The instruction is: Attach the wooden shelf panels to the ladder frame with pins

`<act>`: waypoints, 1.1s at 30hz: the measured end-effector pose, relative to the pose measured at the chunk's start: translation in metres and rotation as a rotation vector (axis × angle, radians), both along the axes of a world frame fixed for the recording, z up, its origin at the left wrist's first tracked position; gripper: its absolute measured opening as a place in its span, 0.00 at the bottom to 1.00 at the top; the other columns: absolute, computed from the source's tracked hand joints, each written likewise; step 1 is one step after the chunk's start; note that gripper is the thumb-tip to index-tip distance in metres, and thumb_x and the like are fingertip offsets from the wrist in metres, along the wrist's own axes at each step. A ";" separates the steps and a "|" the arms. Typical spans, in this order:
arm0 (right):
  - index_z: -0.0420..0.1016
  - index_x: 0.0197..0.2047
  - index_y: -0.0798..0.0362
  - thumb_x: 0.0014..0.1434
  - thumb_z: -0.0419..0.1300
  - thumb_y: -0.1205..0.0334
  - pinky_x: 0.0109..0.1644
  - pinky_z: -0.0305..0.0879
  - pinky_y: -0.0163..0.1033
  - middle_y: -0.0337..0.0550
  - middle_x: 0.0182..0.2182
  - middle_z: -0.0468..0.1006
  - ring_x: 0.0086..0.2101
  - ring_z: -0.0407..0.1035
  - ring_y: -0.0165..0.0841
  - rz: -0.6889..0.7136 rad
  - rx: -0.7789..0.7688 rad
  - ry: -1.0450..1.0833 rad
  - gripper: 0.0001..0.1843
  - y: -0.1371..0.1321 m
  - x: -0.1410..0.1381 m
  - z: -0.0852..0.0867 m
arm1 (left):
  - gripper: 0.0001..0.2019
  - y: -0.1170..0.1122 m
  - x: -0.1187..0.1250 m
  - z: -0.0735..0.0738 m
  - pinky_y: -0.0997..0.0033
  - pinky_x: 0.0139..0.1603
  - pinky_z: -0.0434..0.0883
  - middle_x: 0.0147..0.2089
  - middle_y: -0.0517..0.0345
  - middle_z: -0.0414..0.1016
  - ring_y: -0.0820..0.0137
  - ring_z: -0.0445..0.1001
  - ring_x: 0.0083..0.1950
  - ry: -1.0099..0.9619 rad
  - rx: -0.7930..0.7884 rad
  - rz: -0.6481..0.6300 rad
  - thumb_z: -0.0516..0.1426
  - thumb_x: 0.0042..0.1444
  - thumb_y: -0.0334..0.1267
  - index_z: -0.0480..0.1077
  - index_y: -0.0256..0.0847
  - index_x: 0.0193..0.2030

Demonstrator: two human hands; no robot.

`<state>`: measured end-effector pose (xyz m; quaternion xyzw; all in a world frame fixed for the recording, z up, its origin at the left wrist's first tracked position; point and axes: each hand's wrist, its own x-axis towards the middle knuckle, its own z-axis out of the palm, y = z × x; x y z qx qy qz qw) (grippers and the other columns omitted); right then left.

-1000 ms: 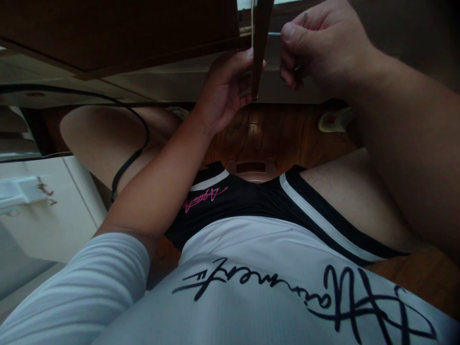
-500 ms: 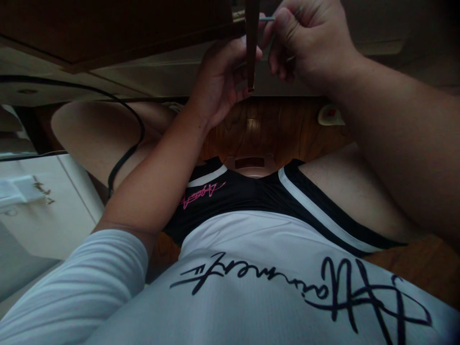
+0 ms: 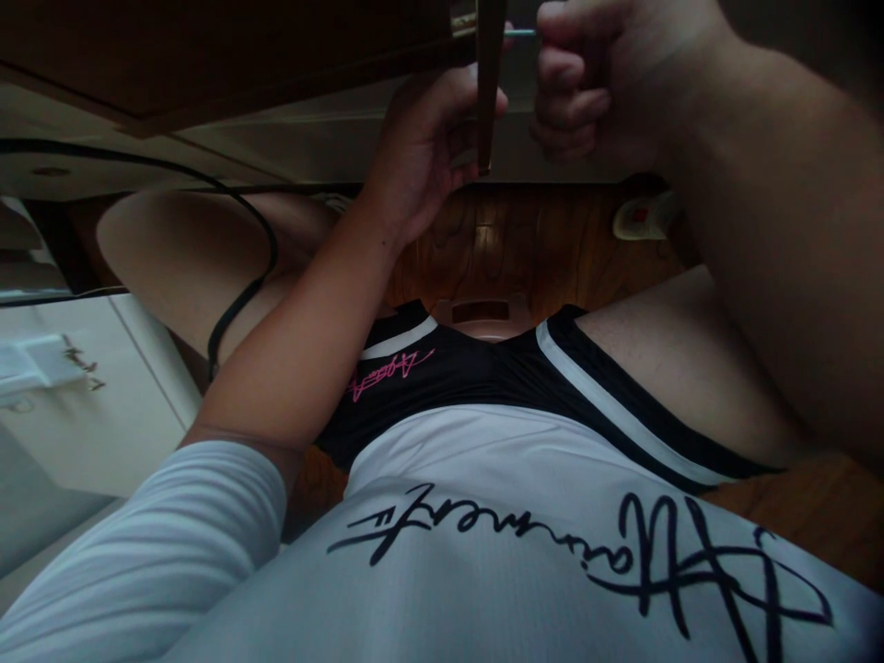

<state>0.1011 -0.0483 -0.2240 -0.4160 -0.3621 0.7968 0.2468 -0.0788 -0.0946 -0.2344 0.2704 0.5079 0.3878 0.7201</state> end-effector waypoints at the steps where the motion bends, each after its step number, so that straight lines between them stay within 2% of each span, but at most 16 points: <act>1: 0.60 0.22 0.54 0.65 0.44 0.69 0.16 0.40 0.33 0.32 0.17 0.55 0.13 0.41 0.23 -0.026 0.030 -0.025 0.19 0.001 0.000 -0.002 | 0.15 0.000 0.001 0.001 0.73 0.40 0.74 0.38 0.68 0.81 0.61 0.75 0.57 0.014 -0.013 0.007 0.59 0.57 0.43 0.76 0.60 0.52; 4: 0.59 0.19 0.54 0.63 0.51 0.70 0.13 0.43 0.32 0.33 0.14 0.59 0.11 0.49 0.24 -0.081 0.264 -0.122 0.20 0.003 0.001 -0.008 | 0.14 0.000 0.001 0.000 0.73 0.38 0.74 0.38 0.68 0.81 0.61 0.76 0.56 0.044 0.005 -0.004 0.59 0.57 0.42 0.77 0.61 0.49; 7: 0.64 0.20 0.55 0.65 0.52 0.69 0.12 0.46 0.32 0.33 0.11 0.62 0.10 0.54 0.25 0.053 0.510 -0.201 0.20 0.005 0.006 -0.012 | 0.09 0.000 0.000 -0.003 0.75 0.35 0.72 0.38 0.67 0.80 0.64 0.77 0.49 0.015 0.094 -0.042 0.57 0.58 0.43 0.78 0.57 0.43; 10: 0.66 0.21 0.55 0.67 0.52 0.63 0.11 0.45 0.32 0.32 0.11 0.62 0.10 0.54 0.24 0.161 0.644 -0.243 0.21 0.005 0.010 -0.015 | 0.08 0.001 -0.002 -0.005 0.76 0.31 0.70 0.36 0.67 0.77 0.70 0.76 0.38 -0.081 0.157 -0.067 0.57 0.60 0.40 0.79 0.51 0.42; 13: 0.65 0.22 0.54 0.68 0.53 0.57 0.13 0.44 0.33 0.32 0.12 0.61 0.11 0.54 0.23 0.106 0.743 -0.248 0.22 0.003 0.009 -0.019 | 0.09 0.001 -0.003 -0.006 0.75 0.31 0.70 0.35 0.68 0.77 0.72 0.75 0.36 -0.119 0.142 -0.085 0.57 0.60 0.39 0.79 0.51 0.43; 16: 0.67 0.23 0.55 0.67 0.54 0.55 0.13 0.43 0.34 0.33 0.12 0.62 0.11 0.53 0.24 0.043 0.742 -0.240 0.22 0.002 0.006 -0.025 | 0.08 0.001 -0.003 -0.004 0.75 0.33 0.70 0.36 0.68 0.78 0.70 0.76 0.40 -0.090 0.126 -0.074 0.57 0.60 0.42 0.79 0.54 0.41; 20: 0.67 0.26 0.54 0.66 0.54 0.60 0.12 0.44 0.33 0.30 0.12 0.61 0.11 0.53 0.25 -0.027 0.696 -0.213 0.16 0.002 0.002 -0.027 | 0.10 0.001 -0.003 -0.003 0.74 0.34 0.69 0.36 0.65 0.77 0.70 0.76 0.40 -0.109 0.125 -0.074 0.56 0.62 0.39 0.78 0.46 0.44; 23: 0.65 0.27 0.53 0.65 0.51 0.65 0.12 0.46 0.33 0.30 0.12 0.61 0.11 0.54 0.27 -0.047 0.659 -0.185 0.13 0.004 0.002 -0.028 | 0.10 0.000 -0.002 -0.003 0.74 0.34 0.70 0.36 0.65 0.77 0.70 0.76 0.39 -0.108 0.140 -0.075 0.55 0.62 0.40 0.78 0.47 0.44; 26: 0.65 0.27 0.53 0.66 0.47 0.64 0.13 0.50 0.32 0.33 0.14 0.62 0.13 0.57 0.28 -0.039 0.615 -0.105 0.15 0.004 0.003 -0.031 | 0.08 -0.001 -0.001 -0.004 0.75 0.36 0.71 0.38 0.66 0.79 0.67 0.77 0.45 -0.048 0.129 -0.072 0.56 0.60 0.43 0.78 0.52 0.39; 29: 0.65 0.28 0.54 0.68 0.42 0.61 0.13 0.51 0.30 0.35 0.16 0.63 0.14 0.58 0.27 -0.043 0.563 -0.043 0.19 0.003 0.004 -0.033 | 0.09 0.000 0.001 -0.004 0.75 0.37 0.72 0.40 0.66 0.80 0.64 0.77 0.49 0.009 0.096 -0.068 0.55 0.60 0.45 0.77 0.54 0.39; 33: 0.64 0.26 0.54 0.67 0.41 0.64 0.12 0.49 0.32 0.35 0.16 0.63 0.13 0.58 0.28 -0.115 0.536 -0.049 0.20 -0.002 -0.002 -0.027 | 0.08 0.002 0.001 -0.003 0.76 0.36 0.73 0.39 0.65 0.79 0.67 0.77 0.45 0.011 0.110 -0.070 0.55 0.60 0.44 0.76 0.50 0.37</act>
